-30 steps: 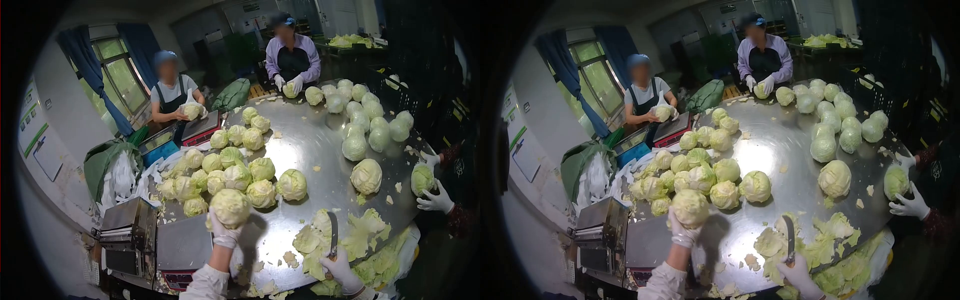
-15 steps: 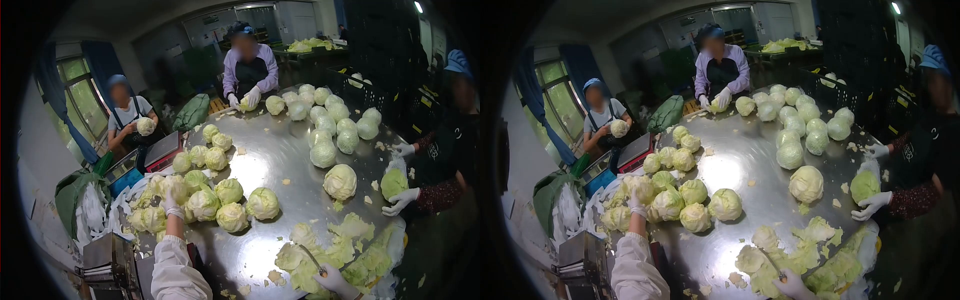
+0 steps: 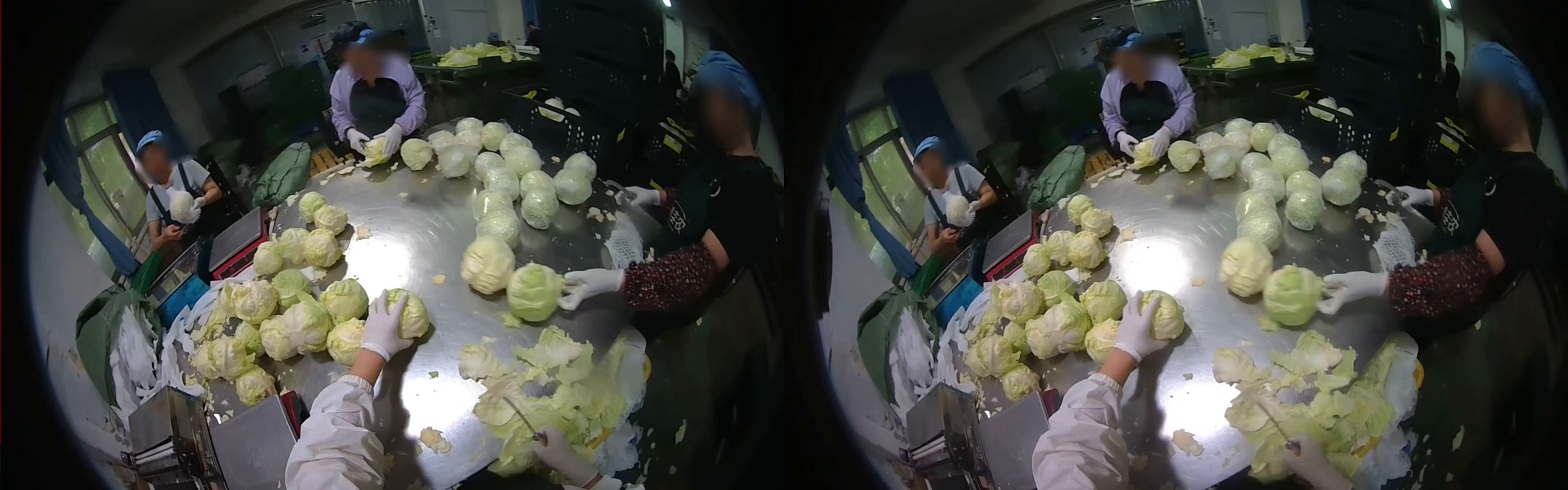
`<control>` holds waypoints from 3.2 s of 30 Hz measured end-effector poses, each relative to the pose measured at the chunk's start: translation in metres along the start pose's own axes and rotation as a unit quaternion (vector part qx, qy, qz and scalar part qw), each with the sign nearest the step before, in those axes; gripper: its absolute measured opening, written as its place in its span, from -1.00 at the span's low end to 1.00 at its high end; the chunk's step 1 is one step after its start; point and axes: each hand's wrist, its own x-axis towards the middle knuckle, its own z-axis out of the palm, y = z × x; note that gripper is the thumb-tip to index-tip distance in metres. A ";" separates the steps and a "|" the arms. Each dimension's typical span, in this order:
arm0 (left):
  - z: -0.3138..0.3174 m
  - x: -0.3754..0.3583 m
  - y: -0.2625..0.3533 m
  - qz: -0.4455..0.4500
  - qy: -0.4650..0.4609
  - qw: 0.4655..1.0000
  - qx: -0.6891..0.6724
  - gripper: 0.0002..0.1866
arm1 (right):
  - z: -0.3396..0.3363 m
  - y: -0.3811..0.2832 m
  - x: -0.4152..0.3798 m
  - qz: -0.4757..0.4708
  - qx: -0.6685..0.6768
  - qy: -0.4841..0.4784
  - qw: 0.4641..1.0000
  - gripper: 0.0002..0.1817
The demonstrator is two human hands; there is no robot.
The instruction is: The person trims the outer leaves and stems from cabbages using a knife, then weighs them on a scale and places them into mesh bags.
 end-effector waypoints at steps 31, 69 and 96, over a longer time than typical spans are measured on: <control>0.002 -0.213 0.225 -0.075 0.080 0.955 -0.274 -0.04 | 0.004 -0.087 -0.049 -0.182 0.021 -0.110 0.977 -0.30; -0.022 -0.264 0.217 -0.044 0.016 0.965 -0.257 -0.19 | -0.020 -0.158 0.010 -0.350 -0.069 -0.143 0.923 -0.45; -0.043 -0.249 0.229 -0.001 -0.008 0.991 -0.135 -0.17 | -0.045 -0.125 0.022 0.101 0.303 -0.254 0.913 -0.76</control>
